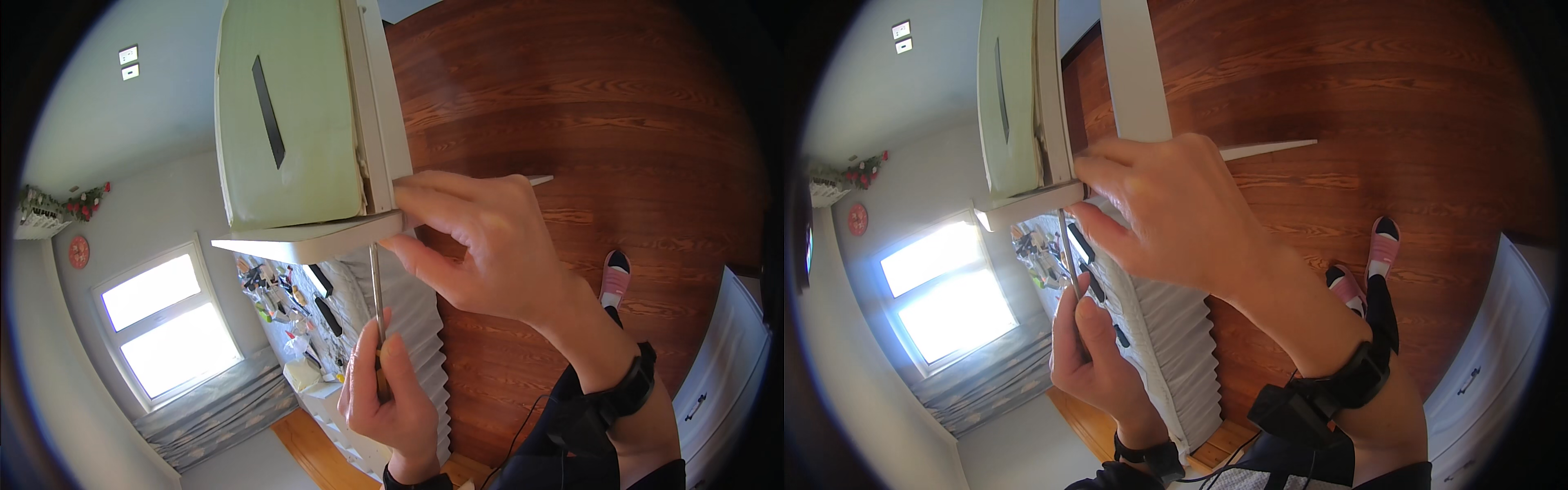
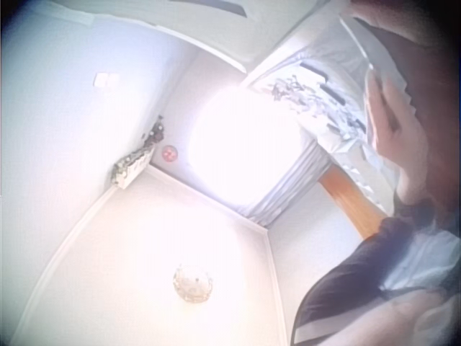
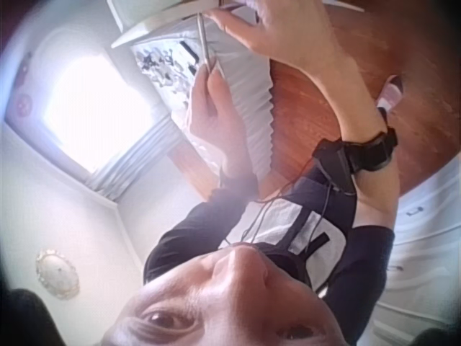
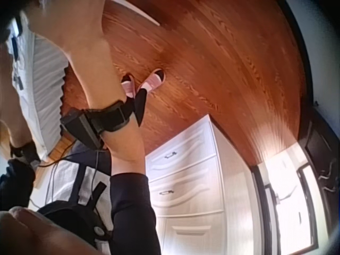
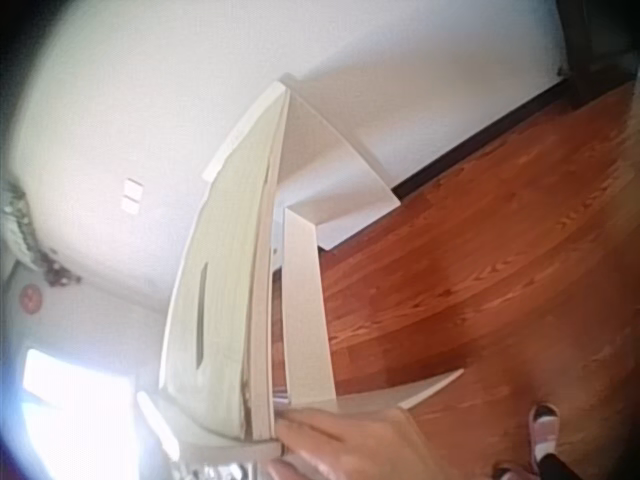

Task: The person assembles a white cabinet by attaching a drawer and a black handle using a manual screwdriver and a corded electric screwdriver. They position the drawer, align the handle, and tighten screws into pre-drilled holes.

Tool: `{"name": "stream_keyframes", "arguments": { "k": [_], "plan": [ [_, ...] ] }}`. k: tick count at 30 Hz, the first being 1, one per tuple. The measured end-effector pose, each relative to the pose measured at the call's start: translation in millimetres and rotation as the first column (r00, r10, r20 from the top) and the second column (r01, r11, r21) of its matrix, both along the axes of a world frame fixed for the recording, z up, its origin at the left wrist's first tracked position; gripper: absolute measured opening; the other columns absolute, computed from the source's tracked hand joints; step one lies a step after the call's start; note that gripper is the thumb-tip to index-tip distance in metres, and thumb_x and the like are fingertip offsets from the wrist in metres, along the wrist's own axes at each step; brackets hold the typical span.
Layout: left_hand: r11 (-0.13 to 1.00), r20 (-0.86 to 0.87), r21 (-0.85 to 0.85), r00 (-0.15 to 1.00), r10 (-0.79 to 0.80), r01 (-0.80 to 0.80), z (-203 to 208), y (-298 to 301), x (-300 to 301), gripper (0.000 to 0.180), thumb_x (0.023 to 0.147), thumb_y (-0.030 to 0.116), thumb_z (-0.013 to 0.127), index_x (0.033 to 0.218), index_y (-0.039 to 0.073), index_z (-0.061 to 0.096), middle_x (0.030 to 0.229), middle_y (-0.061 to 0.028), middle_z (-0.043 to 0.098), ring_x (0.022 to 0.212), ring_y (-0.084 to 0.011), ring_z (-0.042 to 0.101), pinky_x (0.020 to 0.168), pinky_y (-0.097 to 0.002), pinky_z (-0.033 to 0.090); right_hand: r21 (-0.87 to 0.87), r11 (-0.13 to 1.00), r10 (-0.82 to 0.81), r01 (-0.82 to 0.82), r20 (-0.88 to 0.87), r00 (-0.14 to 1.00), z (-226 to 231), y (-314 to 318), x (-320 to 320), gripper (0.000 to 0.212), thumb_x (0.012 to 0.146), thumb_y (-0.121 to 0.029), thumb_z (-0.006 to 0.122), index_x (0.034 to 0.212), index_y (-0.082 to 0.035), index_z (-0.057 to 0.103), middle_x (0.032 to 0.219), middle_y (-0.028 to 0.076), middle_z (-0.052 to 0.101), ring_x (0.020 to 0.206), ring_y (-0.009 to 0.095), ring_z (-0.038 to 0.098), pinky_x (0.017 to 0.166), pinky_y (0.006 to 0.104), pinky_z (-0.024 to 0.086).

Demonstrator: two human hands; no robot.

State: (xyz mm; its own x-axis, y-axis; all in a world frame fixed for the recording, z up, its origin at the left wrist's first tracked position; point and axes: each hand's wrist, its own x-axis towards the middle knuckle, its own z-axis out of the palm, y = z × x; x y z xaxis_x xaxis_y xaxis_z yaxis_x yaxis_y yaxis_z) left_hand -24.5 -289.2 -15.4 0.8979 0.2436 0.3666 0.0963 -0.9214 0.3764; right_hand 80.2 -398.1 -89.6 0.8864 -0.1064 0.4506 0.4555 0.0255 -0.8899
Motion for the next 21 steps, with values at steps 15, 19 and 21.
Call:
{"name": "stream_keyframes", "arguments": {
  "k": [15,19,21],
  "plan": [
    [0.942,-0.255,-0.328,0.967,-0.014,-0.073,28.1,11.3,7.6,0.029,0.098,0.016,0.047,0.109,-0.006,0.063,0.068,-0.0027,0.059,0.046,-0.0008,0.034,0.042,-0.0176,0.024,-0.067,0.997,0.042,-0.046,-0.059,0.997,6.4,-6.1,-0.9,0.029,0.071,-0.005,0.074,0.099,0.0,0.067,0.086,0.012,0.067,0.061,0.024,0.064,0.05,0.0275,0.047],
    [0.98,-0.223,-0.195,0.975,0.002,-0.046,28.0,6.3,7.9,0.029,0.097,0.015,0.048,0.108,-0.006,0.064,0.066,-0.003,0.059,0.047,-0.0015,0.036,0.043,-0.0184,0.025,-0.045,0.998,0.034,-0.036,-0.038,0.999,8.6,-6.8,-0.3,0.032,0.071,-0.004,0.073,0.102,-0.001,0.066,0.086,0.011,0.067,0.06,0.023,0.063,0.049,0.0272,0.047],
    [0.986,-0.218,-0.164,0.976,0.004,-0.04,28.0,1.9,8.4,0.029,0.097,0.015,0.048,0.107,-0.007,0.064,0.065,-0.0026,0.057,0.047,-0.0021,0.037,0.043,-0.0188,0.026,-0.041,0.998,0.039,-0.041,-0.049,0.998,8.2,-6.9,-0.2,0.033,0.071,-0.004,0.074,0.103,-0.001,0.067,0.086,0.011,0.067,0.06,0.023,0.063,0.049,0.0275,0.046]
  ]
}}
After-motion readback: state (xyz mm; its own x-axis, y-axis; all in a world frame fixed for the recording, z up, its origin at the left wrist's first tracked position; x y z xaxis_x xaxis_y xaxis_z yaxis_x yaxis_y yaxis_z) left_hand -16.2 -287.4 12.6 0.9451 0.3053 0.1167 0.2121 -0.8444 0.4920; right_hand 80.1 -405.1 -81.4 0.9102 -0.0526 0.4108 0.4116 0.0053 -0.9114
